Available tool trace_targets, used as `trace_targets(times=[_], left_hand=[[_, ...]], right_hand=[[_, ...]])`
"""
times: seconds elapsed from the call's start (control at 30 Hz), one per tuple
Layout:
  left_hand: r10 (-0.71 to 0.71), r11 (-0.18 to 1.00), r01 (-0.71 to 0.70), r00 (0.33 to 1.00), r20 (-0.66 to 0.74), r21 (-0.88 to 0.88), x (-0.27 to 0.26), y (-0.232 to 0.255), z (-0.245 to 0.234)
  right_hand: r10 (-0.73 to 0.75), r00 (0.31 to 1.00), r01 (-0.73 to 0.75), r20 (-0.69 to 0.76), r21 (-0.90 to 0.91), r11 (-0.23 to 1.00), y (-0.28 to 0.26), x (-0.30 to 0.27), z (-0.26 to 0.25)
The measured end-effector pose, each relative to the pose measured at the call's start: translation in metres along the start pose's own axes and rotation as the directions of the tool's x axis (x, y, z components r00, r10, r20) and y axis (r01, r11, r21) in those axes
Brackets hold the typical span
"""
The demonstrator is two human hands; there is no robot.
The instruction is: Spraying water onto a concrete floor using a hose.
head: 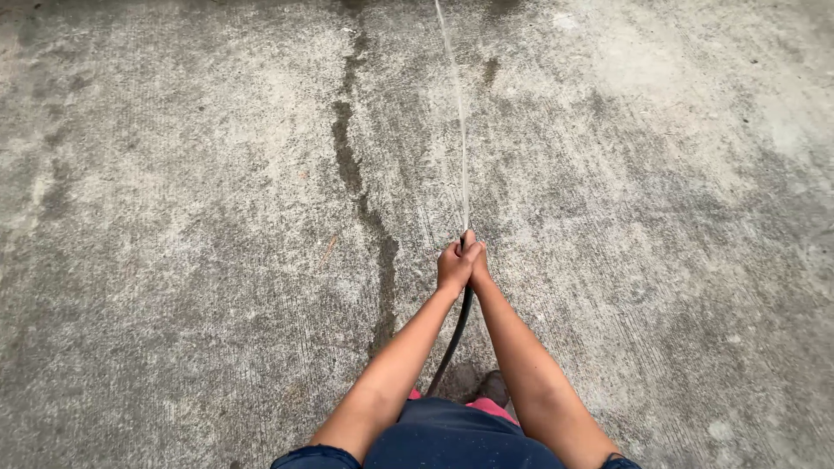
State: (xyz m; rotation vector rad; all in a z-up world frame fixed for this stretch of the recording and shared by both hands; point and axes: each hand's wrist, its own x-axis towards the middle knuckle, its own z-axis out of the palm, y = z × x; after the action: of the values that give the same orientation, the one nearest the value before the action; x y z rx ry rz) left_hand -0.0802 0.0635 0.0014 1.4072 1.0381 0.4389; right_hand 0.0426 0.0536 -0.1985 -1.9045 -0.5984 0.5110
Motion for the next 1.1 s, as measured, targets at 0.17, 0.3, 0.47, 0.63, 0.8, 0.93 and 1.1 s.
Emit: trace_targets(times=[0.17, 0.3, 0.47, 0.63, 0.8, 0.93, 1.1], left_hand=[[0.052, 0.998, -0.055, 0.995, 0.08, 0.031, -0.015, 0.019, 0.071], [0.047, 0.997, -0.055, 0.986, 0.16, 0.048, -0.029, 0.033, 0.129], [0.057, 0.994, -0.077, 0.972, 0.226, 0.081, -0.045, 0.043, 0.186], [0.067, 0.992, -0.094, 0.962, 0.266, 0.089, -0.057, 0.051, 0.234], [0.057, 0.991, -0.088, 0.96, 0.275, 0.102, -0.056, 0.039, 0.268], [0.058, 0.994, -0.079, 0.965, 0.256, 0.072, -0.063, 0.034, 0.267], [0.003, 0.996, -0.022, 0.978, 0.209, 0.086, -0.066, 0.021, 0.26]], right_hand=[[-0.054, 0.996, 0.044, -0.067, -0.138, 0.989, -0.015, -0.004, -0.093], [0.104, 0.981, -0.086, -0.166, 0.114, 0.99, 0.018, 0.007, -0.153], [0.156, 0.967, -0.082, -0.201, 0.333, 0.939, 0.033, 0.005, -0.219], [0.303, 0.927, -0.19, -0.222, 0.418, 0.888, 0.033, 0.001, -0.272], [0.127, 0.955, -0.061, -0.267, 0.243, 0.968, 0.049, 0.001, -0.298], [0.238, 0.962, -0.146, -0.133, 0.486, 0.861, 0.081, 0.009, -0.292], [0.146, 0.985, -0.123, -0.094, 0.213, 0.969, 0.107, 0.006, -0.273]])
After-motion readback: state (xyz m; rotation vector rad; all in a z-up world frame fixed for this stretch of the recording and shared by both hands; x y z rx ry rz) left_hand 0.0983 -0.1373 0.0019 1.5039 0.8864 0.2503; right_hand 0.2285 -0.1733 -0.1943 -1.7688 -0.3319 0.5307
